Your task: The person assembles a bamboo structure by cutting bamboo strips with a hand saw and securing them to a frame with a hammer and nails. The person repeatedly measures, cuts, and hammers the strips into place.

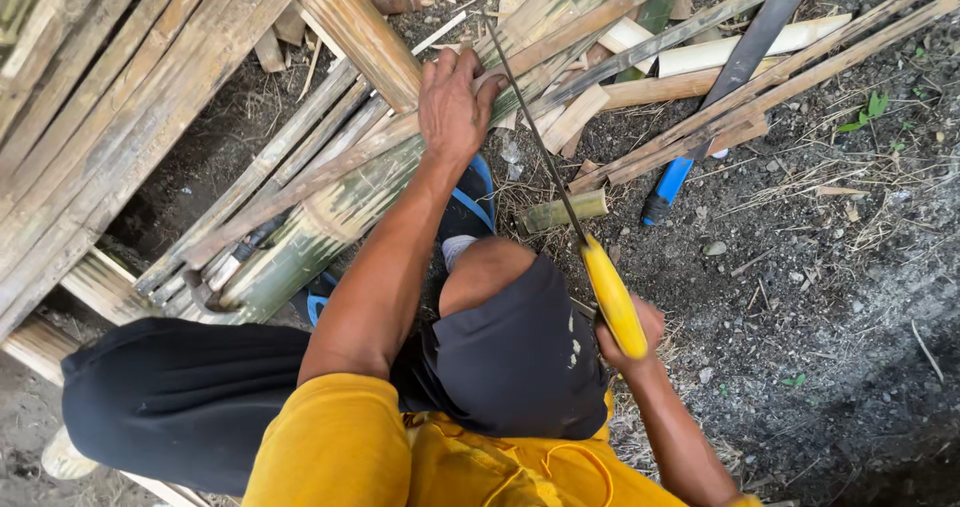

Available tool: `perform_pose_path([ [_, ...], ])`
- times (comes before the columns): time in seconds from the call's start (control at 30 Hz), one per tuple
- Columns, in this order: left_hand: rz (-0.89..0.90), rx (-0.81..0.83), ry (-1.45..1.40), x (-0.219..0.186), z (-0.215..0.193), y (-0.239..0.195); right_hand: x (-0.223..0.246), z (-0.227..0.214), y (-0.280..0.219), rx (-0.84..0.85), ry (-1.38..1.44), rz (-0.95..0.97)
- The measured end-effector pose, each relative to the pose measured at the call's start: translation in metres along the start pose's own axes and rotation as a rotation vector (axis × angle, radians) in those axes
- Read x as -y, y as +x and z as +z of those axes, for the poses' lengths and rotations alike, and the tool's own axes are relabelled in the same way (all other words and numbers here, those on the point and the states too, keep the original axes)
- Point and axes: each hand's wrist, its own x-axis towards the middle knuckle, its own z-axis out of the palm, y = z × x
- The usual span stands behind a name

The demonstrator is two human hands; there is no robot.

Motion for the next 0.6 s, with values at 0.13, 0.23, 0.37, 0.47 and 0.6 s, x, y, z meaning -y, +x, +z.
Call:
perform_pose_path([
  [0.13,0.009,0.030,-0.024,0.002,-0.004,0.001,-0.033,0.069,0.081,-0.023,0.219,-0.019],
  [0.23,-0.026,0.014,-0.064,-0.002,-0.006,0.002,-0.028,0.069,0.087,-0.021,0.187,-0.056],
  [0.37,-0.115,-0.014,-0.095,-0.011,-0.005,0.002,-0.006,0.012,0.019,0.045,-0.001,-0.005],
  [0.47,-0.151,0.025,-0.062,-0.010,-0.003,0.004,0.012,-0.025,-0.021,0.021,0.025,0.024],
  [0.6,-0.137,0.068,-0.033,-0.005,0.006,-0.004,-0.030,0.030,0.047,0.115,-0.119,-0.117],
])
